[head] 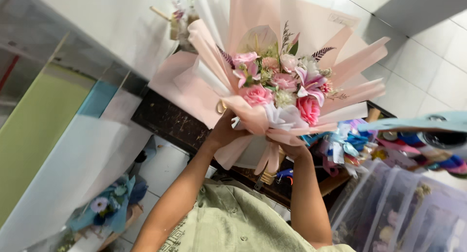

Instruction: The person arranges a bouquet by placing flowers into a pink paper wrap and using a glue gun to attach a card to the base.

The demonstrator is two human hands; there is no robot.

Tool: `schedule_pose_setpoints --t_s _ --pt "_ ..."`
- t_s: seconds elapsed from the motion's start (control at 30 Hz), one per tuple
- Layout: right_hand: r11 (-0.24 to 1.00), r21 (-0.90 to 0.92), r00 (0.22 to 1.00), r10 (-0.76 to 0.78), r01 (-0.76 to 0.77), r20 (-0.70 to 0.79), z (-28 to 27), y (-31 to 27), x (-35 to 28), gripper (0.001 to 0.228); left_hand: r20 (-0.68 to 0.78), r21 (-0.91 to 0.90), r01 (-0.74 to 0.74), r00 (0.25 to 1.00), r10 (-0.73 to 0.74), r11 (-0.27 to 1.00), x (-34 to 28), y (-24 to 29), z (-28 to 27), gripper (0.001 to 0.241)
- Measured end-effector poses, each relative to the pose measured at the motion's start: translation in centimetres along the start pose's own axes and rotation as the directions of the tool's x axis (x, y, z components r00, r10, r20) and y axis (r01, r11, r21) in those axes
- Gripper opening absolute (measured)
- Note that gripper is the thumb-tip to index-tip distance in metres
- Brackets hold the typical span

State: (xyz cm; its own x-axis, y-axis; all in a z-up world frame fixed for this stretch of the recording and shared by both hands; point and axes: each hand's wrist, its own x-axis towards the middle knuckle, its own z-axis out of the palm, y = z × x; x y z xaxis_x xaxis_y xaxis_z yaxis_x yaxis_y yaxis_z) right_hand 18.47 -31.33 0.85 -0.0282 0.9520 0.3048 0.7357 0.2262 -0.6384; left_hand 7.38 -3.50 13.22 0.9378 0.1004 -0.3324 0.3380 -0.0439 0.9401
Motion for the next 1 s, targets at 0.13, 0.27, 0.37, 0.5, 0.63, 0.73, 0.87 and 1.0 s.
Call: schedule_pose_setpoints --t_s 0.13,0.27,0.37,0.5,0.63,0.73,0.87,1.0 --pt "0.173 0.985 0.350 0.923 0.002 -0.162 2.4 -3.3 -0.3 0.048 0.076 0.054 0.104 0.991 -0.107 0.993 1.8 0.8 1.6 0.095" --pt "-0.014 0.995 0.130 0.991 0.096 0.002 0.9 -3.2 1.5 0.064 0.035 0.149 0.163 0.985 -0.170 0.975 3.3 0.5 2.6 0.078" --pt "-0.059 0.979 0.121 0.992 0.196 0.035 0.6 -2.2 2.6 0.062 -0.006 0.154 0.196 0.980 -0.198 0.968 5.6 -1.9 2.8 0.079" --pt "-0.081 0.977 -0.008 0.996 0.200 0.084 0.8 -1.6 4.9 0.056 -0.070 0.222 0.318 0.948 -0.310 0.922 8.4 -3.9 2.1 0.081" --pt "-0.214 0.977 -0.058 0.975 -0.002 0.213 1.1 -0.1 6.3 0.100 -0.098 0.232 0.311 0.950 -0.296 0.922 10.7 -5.9 0.4 0.072" --pt "-0.218 0.973 -0.082 0.974 -0.077 0.212 1.5 0.2 6.5 0.107 -0.122 0.260 0.350 0.937 -0.329 0.900 11.1 -6.6 -0.9 0.070" --pt "0.182 0.921 -0.136 0.961 -0.344 -0.241 2.3 -1.8 4.9 0.099 -0.318 0.335 0.449 0.881 -0.349 0.829 10.9 -7.3 -3.7 0.059" --pt "0.084 0.769 -0.402 0.814 -0.633 -0.420 1.0 -4.4 1.3 0.055 -0.551 0.267 0.140 0.834 0.032 0.954 10.5 -8.9 -6.0 0.022"
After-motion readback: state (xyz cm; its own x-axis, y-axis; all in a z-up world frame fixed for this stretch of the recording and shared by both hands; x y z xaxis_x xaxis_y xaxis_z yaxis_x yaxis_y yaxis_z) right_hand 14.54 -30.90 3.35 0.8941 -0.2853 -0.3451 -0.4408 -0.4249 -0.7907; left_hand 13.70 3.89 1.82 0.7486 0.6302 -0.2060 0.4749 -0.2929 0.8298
